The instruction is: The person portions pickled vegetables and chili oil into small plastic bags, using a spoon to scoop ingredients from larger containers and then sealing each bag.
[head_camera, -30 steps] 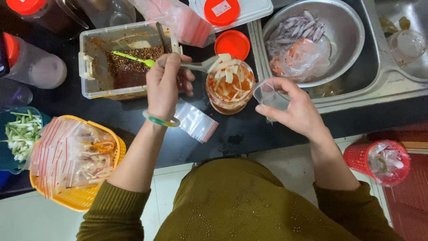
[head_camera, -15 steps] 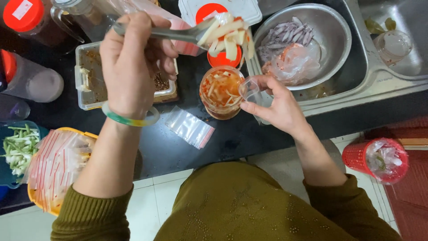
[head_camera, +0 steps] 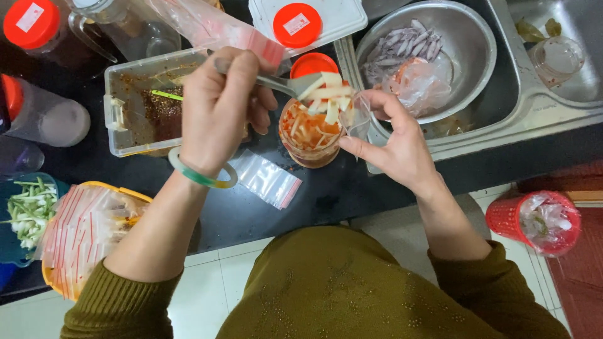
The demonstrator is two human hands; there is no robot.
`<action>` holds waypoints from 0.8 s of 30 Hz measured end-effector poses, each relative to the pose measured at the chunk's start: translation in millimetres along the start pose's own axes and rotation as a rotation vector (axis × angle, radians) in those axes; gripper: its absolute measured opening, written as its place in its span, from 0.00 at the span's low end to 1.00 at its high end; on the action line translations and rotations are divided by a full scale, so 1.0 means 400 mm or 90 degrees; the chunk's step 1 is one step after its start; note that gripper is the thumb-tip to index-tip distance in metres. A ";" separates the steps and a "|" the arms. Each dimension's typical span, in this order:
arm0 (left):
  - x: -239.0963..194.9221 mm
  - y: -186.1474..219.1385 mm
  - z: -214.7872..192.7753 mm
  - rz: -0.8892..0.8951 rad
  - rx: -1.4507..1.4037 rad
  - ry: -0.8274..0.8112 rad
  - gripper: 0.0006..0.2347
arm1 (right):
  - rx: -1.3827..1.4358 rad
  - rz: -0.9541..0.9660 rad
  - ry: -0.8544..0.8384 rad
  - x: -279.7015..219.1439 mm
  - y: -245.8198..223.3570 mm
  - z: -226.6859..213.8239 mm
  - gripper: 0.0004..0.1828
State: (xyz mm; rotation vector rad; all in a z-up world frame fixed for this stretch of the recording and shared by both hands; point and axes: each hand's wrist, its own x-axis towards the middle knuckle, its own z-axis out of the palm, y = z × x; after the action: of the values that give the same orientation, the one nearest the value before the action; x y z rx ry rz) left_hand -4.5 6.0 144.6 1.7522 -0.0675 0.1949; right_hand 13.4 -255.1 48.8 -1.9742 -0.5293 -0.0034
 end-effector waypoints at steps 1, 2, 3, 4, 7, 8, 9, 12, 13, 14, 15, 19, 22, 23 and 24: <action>0.000 -0.002 0.005 -0.012 0.039 -0.005 0.11 | -0.006 -0.027 0.007 0.003 -0.003 0.000 0.35; 0.005 0.004 0.009 -0.013 0.039 -0.003 0.11 | -0.006 -0.028 0.005 0.009 0.001 0.004 0.35; 0.010 0.009 0.012 0.033 0.094 -0.037 0.12 | -0.042 -0.071 0.014 0.015 0.005 0.007 0.35; 0.015 0.015 0.015 0.079 0.149 -0.072 0.13 | -0.078 -0.114 0.023 0.021 0.009 0.011 0.35; 0.039 0.034 0.023 0.151 0.305 -0.121 0.15 | -0.122 -0.159 0.046 0.037 0.007 0.032 0.36; 0.061 0.016 0.031 0.150 0.306 -0.118 0.15 | -0.121 -0.161 0.044 0.042 0.006 0.043 0.36; 0.083 -0.002 0.039 0.171 0.375 -0.134 0.14 | -0.147 -0.167 0.048 0.047 0.004 0.053 0.37; 0.114 -0.014 0.090 0.146 0.520 -0.196 0.12 | -0.161 -0.199 0.061 0.059 -0.010 0.082 0.36; 0.120 -0.011 0.113 0.099 0.593 -0.244 0.11 | -0.150 -0.222 0.071 0.064 -0.015 0.091 0.35; 0.117 0.017 0.121 0.100 0.594 -0.243 0.11 | -0.149 -0.224 0.072 0.065 -0.013 0.095 0.35; 0.115 0.044 0.130 0.151 0.710 -0.233 0.08 | -0.134 -0.216 0.078 0.066 -0.011 0.098 0.34; 0.106 0.114 0.128 0.504 0.877 0.011 0.02 | -0.089 -0.168 0.078 0.057 -0.025 0.088 0.28; 0.087 0.133 0.140 0.446 0.893 -0.059 0.11 | -0.089 -0.155 0.074 0.051 -0.015 0.087 0.27; 0.086 0.128 0.140 0.447 0.892 -0.059 0.11 | -0.090 -0.155 0.075 0.048 -0.017 0.084 0.27; 0.087 0.123 0.138 0.467 0.872 -0.035 0.06 | -0.067 -0.169 0.076 0.048 -0.020 0.082 0.28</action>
State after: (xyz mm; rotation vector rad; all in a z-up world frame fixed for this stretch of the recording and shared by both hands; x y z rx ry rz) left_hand 27.3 -55.3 188.4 3.0233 -0.7733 0.8775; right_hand 20.4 -217.0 45.0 -1.9778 -0.7207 -0.3184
